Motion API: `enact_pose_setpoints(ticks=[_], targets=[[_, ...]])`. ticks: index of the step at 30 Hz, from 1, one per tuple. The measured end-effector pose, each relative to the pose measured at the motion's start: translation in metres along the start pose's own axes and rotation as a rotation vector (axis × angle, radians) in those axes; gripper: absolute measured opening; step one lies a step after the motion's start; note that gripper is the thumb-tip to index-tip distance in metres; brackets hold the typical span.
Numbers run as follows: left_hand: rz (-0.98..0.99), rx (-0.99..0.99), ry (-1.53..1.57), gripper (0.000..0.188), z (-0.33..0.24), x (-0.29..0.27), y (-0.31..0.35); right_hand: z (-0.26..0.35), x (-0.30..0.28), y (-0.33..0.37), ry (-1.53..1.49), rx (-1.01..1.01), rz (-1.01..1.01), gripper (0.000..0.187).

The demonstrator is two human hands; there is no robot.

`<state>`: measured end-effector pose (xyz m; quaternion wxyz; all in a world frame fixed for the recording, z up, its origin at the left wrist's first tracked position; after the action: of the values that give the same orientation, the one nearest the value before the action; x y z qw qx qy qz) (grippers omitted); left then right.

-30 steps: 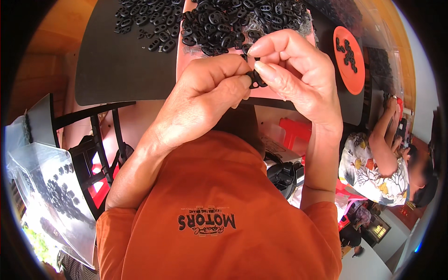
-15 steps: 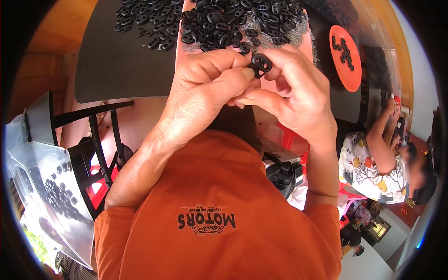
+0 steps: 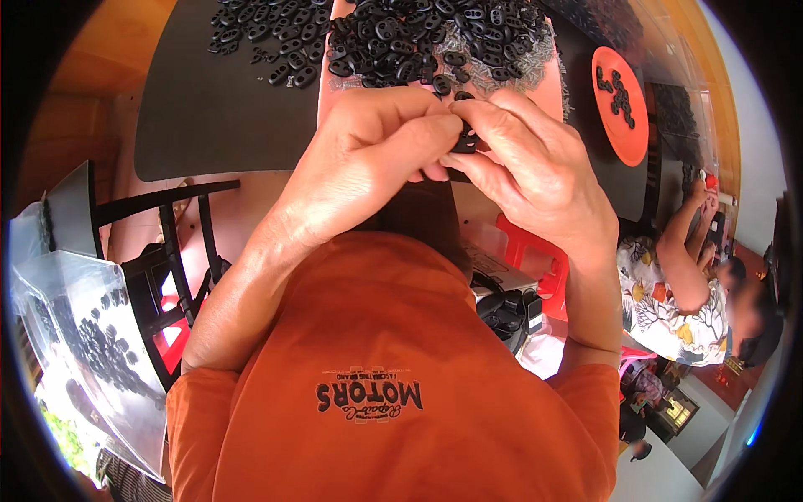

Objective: The person sits at a table and assembles small black plastic washers by hand. They pick up a washer and a metal screw, insert the screw into the washer, and place the assembled unit on a pink mat. The person repeats this process continuously, handling the components one at a time.

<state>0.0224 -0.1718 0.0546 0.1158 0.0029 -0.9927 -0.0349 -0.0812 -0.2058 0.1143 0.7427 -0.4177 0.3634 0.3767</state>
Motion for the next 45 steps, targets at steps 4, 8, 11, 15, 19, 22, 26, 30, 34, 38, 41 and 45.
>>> enact_pose_setpoints(ticks=[4,8,11,15,19,22,26,30,34,38,41,45], targets=[[0.057,-0.009,-0.147,0.02,0.0,0.002,-0.005,0.002,0.003,0.001,0.07,-0.009,0.007,0.044],[0.017,-0.109,-0.003,0.02,0.01,0.001,-0.005,0.004,0.008,0.004,0.159,0.022,-0.03,0.039],[0.01,-0.163,0.058,0.019,0.017,0.002,-0.002,0.005,0.012,0.003,0.183,-0.036,-0.066,0.039],[0.045,-0.235,0.071,0.019,0.023,0.003,0.001,0.001,0.017,0.003,0.166,-0.099,-0.038,0.042],[0.092,-0.212,0.031,0.02,0.024,0.003,0.001,0.002,0.019,0.0,0.13,-0.1,0.057,0.046],[0.08,-0.217,0.035,0.02,0.022,0.003,0.002,-0.006,0.029,0.003,0.134,0.002,0.195,0.041],[0.115,-0.191,0.022,0.02,0.025,0.0,0.001,0.0,0.031,-0.001,0.073,-0.038,0.183,0.041],[0.097,-0.193,0.005,0.024,0.016,0.002,0.004,0.0,0.027,-0.003,0.018,-0.08,0.138,0.041],[0.082,-0.116,-0.016,0.022,0.012,-0.004,0.003,-0.005,0.022,-0.001,-0.188,0.112,0.097,0.035],[0.032,-0.135,-0.003,0.022,0.018,-0.006,0.004,-0.01,0.029,0.012,-0.509,0.303,0.026,0.026],[0.022,-0.098,-0.003,0.025,0.018,-0.006,0.005,-0.013,0.031,0.018,-0.632,0.406,-0.011,0.026],[0.01,0.001,-0.024,0.025,0.013,-0.004,0.005,-0.016,0.037,0.023,-0.778,0.513,-0.04,0.025]])
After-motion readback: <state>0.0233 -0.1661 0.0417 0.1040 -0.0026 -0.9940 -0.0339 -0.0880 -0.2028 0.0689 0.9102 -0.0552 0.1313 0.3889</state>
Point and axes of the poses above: each hand's wrist, its own y-axis away from the middle knuckle, its own x-axis out of the palm, z = x × y, the point moved 8 cm from there along -y, towards the middle knuckle, and after that the axes turned 1 degree about x, right-handed, at the moved point
